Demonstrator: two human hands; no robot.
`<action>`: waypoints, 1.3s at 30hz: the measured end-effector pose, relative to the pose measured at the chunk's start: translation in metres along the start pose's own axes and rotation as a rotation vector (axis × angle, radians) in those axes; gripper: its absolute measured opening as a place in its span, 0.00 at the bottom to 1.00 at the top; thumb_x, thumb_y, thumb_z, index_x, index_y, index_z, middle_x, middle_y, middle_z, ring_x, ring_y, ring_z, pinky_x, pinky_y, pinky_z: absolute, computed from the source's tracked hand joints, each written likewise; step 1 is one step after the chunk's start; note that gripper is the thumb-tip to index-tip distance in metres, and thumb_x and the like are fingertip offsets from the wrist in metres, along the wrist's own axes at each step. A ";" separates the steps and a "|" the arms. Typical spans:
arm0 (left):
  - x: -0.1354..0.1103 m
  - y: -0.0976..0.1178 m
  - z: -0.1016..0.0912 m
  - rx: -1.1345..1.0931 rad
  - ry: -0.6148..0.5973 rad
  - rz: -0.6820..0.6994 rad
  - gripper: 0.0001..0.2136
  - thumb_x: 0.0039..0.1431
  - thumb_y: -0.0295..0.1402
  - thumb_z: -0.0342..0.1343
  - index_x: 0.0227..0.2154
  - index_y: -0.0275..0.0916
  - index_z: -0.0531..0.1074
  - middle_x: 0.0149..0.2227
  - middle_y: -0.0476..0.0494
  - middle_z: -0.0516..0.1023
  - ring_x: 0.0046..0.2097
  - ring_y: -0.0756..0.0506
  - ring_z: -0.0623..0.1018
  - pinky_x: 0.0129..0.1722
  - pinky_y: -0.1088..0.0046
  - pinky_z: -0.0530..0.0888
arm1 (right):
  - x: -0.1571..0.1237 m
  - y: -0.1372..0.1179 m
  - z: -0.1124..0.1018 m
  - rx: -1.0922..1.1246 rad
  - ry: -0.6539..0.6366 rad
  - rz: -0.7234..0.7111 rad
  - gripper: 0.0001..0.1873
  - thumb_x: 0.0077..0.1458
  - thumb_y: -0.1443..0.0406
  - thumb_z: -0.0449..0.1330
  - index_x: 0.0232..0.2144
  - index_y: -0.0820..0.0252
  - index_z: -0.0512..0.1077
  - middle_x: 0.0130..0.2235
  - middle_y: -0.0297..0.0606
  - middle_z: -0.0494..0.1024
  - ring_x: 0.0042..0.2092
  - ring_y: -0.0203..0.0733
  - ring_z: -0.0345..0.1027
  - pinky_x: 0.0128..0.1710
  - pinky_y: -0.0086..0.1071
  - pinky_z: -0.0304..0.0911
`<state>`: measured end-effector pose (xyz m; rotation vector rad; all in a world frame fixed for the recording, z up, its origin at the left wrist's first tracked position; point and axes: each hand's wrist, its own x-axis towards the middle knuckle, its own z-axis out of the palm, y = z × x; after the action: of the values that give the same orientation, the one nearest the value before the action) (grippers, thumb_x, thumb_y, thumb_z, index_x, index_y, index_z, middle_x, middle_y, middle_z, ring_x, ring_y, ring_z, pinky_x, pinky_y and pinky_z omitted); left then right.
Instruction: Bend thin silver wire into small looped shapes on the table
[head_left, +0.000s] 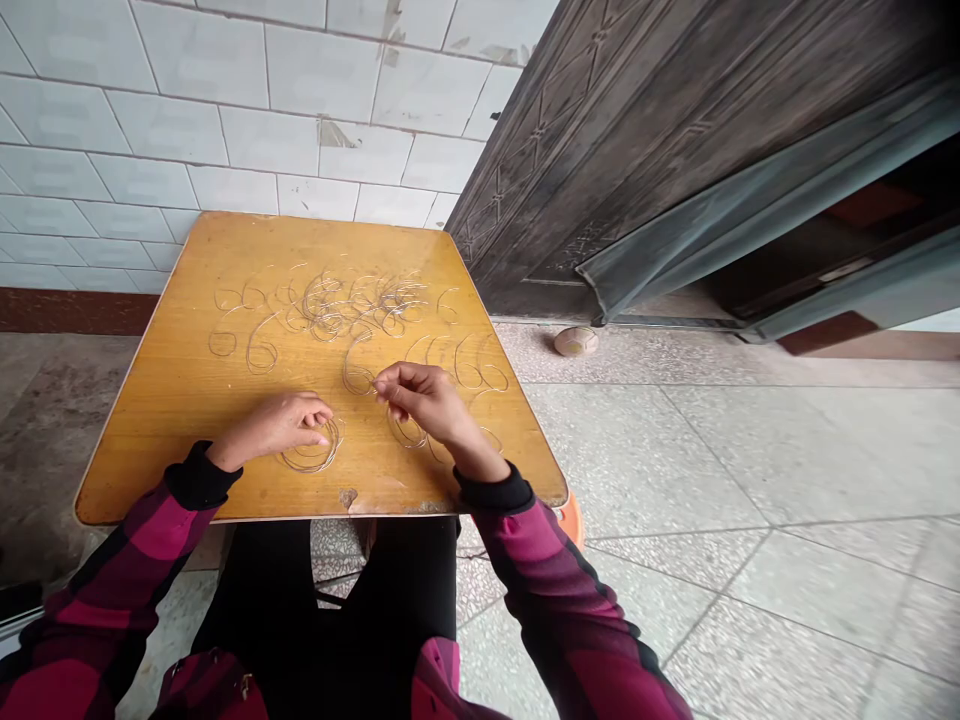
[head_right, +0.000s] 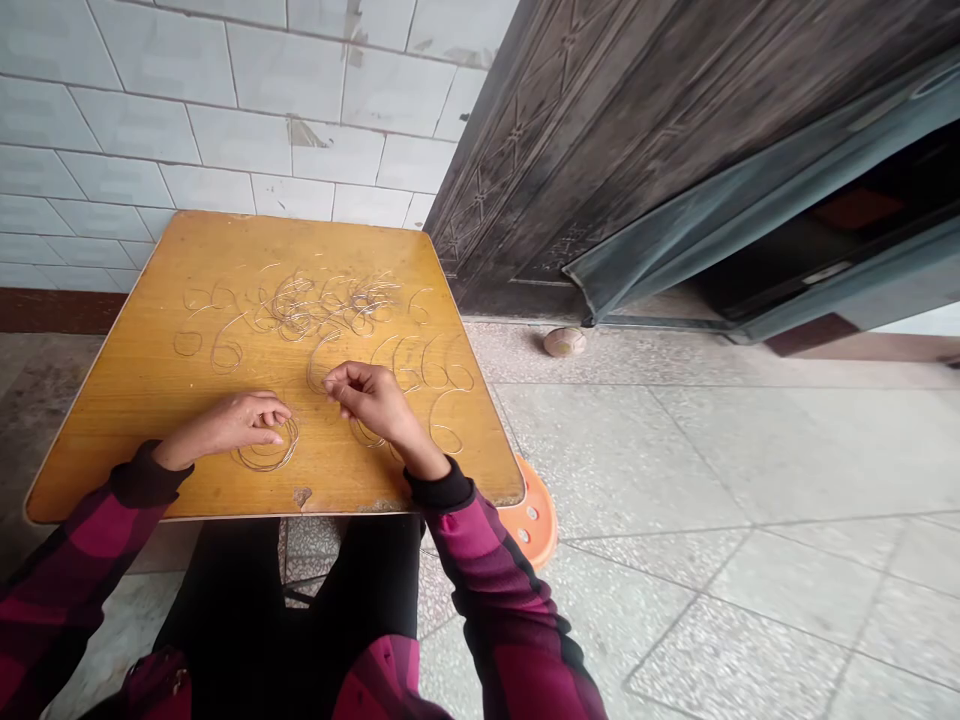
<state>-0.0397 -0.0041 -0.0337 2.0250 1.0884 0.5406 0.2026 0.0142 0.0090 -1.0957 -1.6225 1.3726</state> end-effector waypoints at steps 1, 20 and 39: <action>0.000 0.000 0.000 0.025 -0.002 0.017 0.12 0.47 0.32 0.62 0.37 0.41 0.77 0.33 0.46 0.76 0.33 0.47 0.75 0.34 0.72 0.69 | 0.000 -0.004 -0.007 -0.064 -0.019 -0.002 0.15 0.49 0.55 0.63 0.28 0.62 0.71 0.24 0.31 0.73 0.19 0.28 0.61 0.18 0.23 0.57; -0.003 0.022 -0.016 -1.183 0.332 -0.150 0.14 0.42 0.39 0.69 0.23 0.35 0.72 0.24 0.50 0.67 0.22 0.57 0.61 0.18 0.82 0.58 | -0.007 0.017 0.060 -0.831 0.040 -0.669 0.11 0.64 0.66 0.51 0.37 0.59 0.73 0.35 0.42 0.77 0.33 0.38 0.70 0.32 0.30 0.63; 0.001 0.014 -0.015 -1.461 0.364 -0.095 0.11 0.40 0.29 0.71 0.22 0.32 0.74 0.27 0.51 0.69 0.22 0.60 0.62 0.17 0.87 0.60 | -0.007 0.018 0.058 -0.590 -0.098 -0.579 0.11 0.64 0.64 0.51 0.36 0.62 0.72 0.33 0.39 0.75 0.33 0.35 0.70 0.33 0.27 0.63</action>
<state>-0.0422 -0.0020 -0.0138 0.5972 0.5860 1.2090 0.1546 -0.0123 -0.0182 -0.7619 -2.2665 0.5869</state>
